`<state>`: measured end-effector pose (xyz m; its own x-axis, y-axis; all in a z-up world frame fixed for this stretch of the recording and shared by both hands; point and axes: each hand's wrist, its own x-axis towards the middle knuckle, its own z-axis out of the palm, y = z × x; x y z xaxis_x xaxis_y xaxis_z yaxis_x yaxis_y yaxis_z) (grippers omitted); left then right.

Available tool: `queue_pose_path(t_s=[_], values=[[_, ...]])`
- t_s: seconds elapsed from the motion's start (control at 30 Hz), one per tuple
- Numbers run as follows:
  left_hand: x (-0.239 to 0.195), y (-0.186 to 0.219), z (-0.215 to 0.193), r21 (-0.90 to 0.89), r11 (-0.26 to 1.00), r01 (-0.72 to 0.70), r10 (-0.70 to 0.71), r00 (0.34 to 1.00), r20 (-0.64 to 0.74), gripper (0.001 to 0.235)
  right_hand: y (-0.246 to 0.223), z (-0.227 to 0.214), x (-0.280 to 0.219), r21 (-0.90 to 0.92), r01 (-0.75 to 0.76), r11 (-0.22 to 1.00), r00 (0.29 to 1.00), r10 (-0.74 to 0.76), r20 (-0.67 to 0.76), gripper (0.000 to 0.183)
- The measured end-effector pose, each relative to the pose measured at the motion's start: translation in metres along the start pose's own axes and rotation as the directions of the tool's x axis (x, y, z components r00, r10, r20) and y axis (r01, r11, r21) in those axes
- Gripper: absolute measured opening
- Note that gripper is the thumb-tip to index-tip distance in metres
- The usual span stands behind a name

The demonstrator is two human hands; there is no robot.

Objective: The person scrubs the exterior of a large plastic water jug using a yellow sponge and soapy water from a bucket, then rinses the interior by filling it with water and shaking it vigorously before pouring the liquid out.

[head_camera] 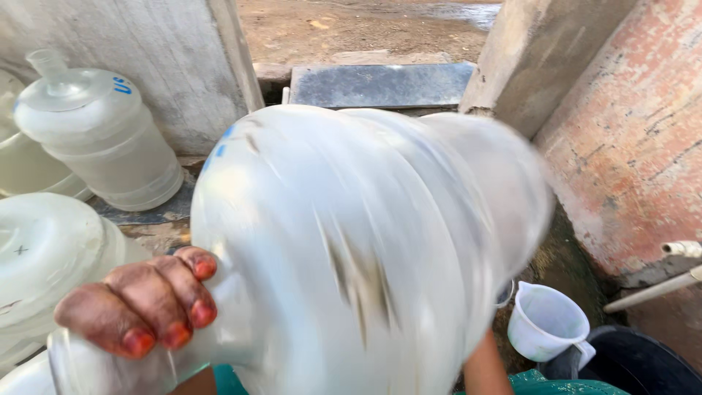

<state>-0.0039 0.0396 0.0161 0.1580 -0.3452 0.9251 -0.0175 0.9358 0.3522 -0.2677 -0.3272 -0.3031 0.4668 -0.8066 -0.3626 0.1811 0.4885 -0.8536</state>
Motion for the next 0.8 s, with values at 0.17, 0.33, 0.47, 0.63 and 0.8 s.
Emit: queue_pose_path(t_s=[0.17, 0.33, 0.47, 0.63, 0.8], values=[[-0.042, -0.048, 0.023, 0.069, 0.934, 0.350, -0.304, 0.882, -0.361, 0.068, 0.077, -0.001, -0.009, 0.050, -0.017, 0.999, 0.996, 0.022, -0.086, 0.085], [-0.034, -0.111, 0.017, 0.161, 0.786, 0.596, -0.375, 0.668, -0.643, 0.043, 0.126, 0.007, -0.044, 0.114, -0.068, 0.991, 0.994, 0.077, -0.072, 0.085], [-0.026, -0.034, 0.027, 0.098, 0.940, 0.328, -0.254, 0.861, -0.440, 0.048, 0.034, 0.013, -0.032, 0.172, 0.001, 0.985, 0.998, -0.012, 0.061, 0.084], [0.006, -0.013, 0.008, -0.073, 0.997, -0.031, 0.024, 0.995, -0.100, 0.045, -0.042, 0.017, -0.031, 0.154, 0.240, 0.958, 0.963, -0.255, 0.082, 0.086], [-0.036, -0.096, 0.000, 0.055, 0.915, 0.399, -0.298, 0.763, -0.574, 0.037, 0.052, 0.001, -0.036, 0.001, 0.037, 0.999, 0.983, -0.036, -0.183, 0.088]])
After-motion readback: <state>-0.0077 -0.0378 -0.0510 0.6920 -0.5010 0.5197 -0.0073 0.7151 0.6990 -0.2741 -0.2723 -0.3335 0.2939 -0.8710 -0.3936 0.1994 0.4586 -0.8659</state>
